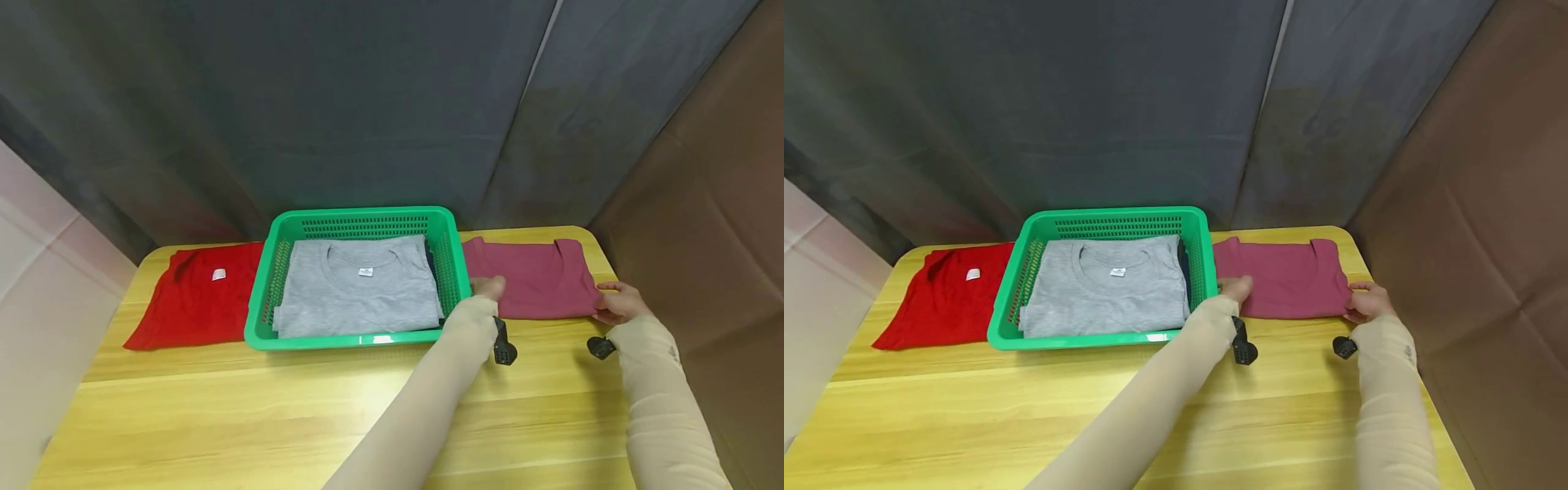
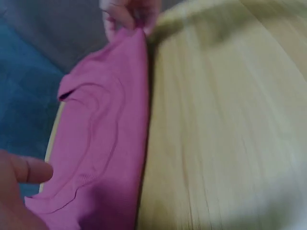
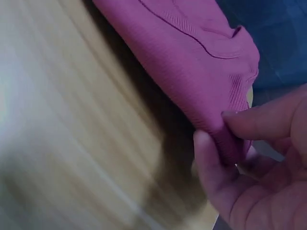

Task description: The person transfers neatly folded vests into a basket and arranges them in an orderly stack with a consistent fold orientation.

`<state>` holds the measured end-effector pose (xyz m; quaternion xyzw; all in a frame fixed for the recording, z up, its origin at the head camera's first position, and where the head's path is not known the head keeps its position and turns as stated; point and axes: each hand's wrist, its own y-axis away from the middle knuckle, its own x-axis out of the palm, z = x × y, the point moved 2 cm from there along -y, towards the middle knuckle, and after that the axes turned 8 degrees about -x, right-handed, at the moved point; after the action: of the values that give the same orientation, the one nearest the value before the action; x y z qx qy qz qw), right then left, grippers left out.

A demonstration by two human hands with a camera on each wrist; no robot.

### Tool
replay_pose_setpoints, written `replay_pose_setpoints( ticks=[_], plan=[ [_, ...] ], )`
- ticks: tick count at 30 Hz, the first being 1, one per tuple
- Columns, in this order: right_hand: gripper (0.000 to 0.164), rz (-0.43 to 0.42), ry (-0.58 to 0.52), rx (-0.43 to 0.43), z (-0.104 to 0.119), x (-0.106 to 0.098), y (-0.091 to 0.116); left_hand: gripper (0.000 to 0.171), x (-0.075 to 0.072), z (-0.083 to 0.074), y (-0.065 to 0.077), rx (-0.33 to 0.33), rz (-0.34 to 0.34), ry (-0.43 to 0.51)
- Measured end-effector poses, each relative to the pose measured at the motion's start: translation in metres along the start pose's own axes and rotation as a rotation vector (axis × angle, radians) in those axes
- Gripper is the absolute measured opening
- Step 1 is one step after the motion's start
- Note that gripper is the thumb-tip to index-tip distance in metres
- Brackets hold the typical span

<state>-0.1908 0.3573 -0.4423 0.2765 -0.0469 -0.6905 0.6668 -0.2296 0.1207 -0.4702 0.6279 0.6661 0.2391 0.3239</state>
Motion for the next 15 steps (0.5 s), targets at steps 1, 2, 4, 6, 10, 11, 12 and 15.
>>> replay_pose_setpoints(
  ticks=[1, 2, 4, 6, 10, 11, 12, 15],
  plan=[
    [0.062, 0.011, 0.036, 0.005, -0.002, -0.001, 0.000, 0.074, -0.006, -0.004, 0.017, -0.015, 0.005, -0.019],
    [0.064, 0.018, 0.069, 0.012, -0.003, 0.000, 0.000, 0.074, -0.009, -0.006, 0.028, -0.021, -0.002, -0.023],
    [0.067, 0.013, 0.134, 0.019, -0.005, 0.002, -0.002, 0.074, -0.014, -0.009, 0.046, -0.018, -0.021, -0.024],
    [0.069, -0.023, 0.169, 0.016, -0.007, 0.006, -0.006, 0.074, -0.017, -0.012, 0.056, 0.008, -0.033, -0.038],
    [0.074, -0.092, 0.230, -0.007, -0.004, 0.011, -0.012, 0.071, -0.019, -0.016, 0.061, 0.046, -0.055, -0.040],
    [0.075, -0.104, 0.243, -0.011, -0.003, 0.012, -0.014, 0.070, -0.019, -0.017, 0.061, 0.047, -0.056, -0.030],
    [0.076, -0.102, 0.265, -0.013, -0.002, 0.012, -0.015, 0.070, -0.020, -0.018, 0.061, 0.039, -0.054, -0.020],
    [0.077, -0.076, 0.310, -0.024, 0.002, 0.012, -0.016, 0.070, -0.024, -0.020, 0.061, 0.020, -0.041, -0.037]
  ],
)
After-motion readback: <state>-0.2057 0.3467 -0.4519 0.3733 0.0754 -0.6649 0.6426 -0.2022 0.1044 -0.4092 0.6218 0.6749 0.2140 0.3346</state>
